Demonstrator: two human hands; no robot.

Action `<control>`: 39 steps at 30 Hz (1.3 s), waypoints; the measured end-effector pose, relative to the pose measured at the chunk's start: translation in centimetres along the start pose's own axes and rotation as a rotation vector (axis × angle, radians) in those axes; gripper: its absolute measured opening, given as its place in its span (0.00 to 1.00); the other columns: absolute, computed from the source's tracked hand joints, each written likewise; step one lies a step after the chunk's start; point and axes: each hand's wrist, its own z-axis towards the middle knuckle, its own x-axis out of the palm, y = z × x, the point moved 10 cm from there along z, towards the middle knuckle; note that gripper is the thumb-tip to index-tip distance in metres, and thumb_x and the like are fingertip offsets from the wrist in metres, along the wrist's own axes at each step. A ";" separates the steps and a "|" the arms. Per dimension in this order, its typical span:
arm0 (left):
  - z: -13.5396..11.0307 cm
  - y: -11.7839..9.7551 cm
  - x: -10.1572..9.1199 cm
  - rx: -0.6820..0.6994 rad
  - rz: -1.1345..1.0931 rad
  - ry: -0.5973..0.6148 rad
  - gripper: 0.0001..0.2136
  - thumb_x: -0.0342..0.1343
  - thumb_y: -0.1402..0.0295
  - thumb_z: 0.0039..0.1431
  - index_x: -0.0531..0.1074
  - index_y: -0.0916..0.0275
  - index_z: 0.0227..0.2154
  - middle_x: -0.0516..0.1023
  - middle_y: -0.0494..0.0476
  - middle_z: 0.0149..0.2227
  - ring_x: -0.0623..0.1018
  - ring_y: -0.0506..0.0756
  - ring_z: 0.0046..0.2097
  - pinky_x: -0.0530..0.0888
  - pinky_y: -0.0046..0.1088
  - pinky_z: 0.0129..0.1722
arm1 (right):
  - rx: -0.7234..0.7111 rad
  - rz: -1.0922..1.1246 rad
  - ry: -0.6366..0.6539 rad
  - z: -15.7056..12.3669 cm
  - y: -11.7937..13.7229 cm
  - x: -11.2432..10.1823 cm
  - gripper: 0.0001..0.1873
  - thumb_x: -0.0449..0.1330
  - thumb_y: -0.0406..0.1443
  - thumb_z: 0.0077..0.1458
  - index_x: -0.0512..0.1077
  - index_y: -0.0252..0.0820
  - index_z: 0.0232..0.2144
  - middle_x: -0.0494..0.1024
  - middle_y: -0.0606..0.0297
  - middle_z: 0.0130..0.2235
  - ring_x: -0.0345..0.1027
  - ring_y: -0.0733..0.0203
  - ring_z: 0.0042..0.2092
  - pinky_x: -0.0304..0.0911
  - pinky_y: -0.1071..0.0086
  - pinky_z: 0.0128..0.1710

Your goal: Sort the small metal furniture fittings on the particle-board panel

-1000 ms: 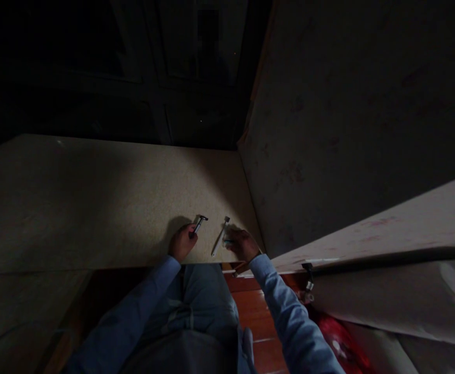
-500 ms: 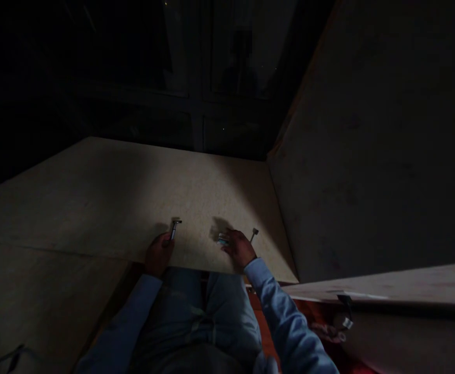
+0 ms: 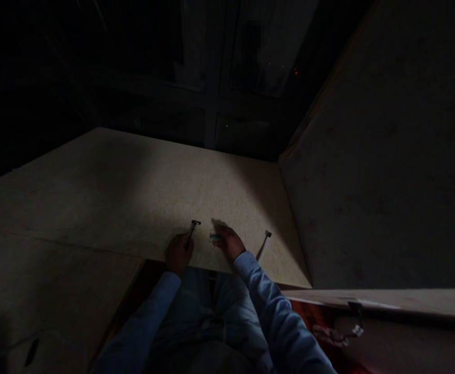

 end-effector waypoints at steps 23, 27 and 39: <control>1.4 -2.6 2.0 -0.069 0.103 0.206 0.16 0.52 0.66 0.61 0.72 0.63 0.50 0.77 0.60 0.46 0.77 0.58 0.44 0.70 0.34 0.42 | 0.497 -0.189 -0.336 -8.9 -8.3 -8.1 0.14 0.57 0.41 0.54 0.79 0.39 0.29 0.79 0.55 0.30 0.72 0.56 0.31 0.64 0.68 0.31; 1.1 -2.5 2.2 -0.053 0.129 0.168 0.16 0.52 0.64 0.62 0.72 0.62 0.50 0.77 0.60 0.45 0.77 0.58 0.43 0.69 0.33 0.41 | 0.443 -0.116 -0.319 -5.8 -6.9 -5.3 0.16 0.56 0.44 0.56 0.80 0.41 0.34 0.81 0.55 0.35 0.75 0.53 0.35 0.67 0.66 0.35; 0.6 -2.4 2.0 0.035 0.087 0.116 0.17 0.50 0.61 0.65 0.72 0.60 0.53 0.74 0.61 0.50 0.76 0.57 0.47 0.71 0.33 0.46 | 0.337 -0.021 -0.360 -2.9 -4.2 -2.4 0.16 0.56 0.41 0.57 0.79 0.38 0.39 0.79 0.52 0.37 0.73 0.54 0.38 0.68 0.65 0.40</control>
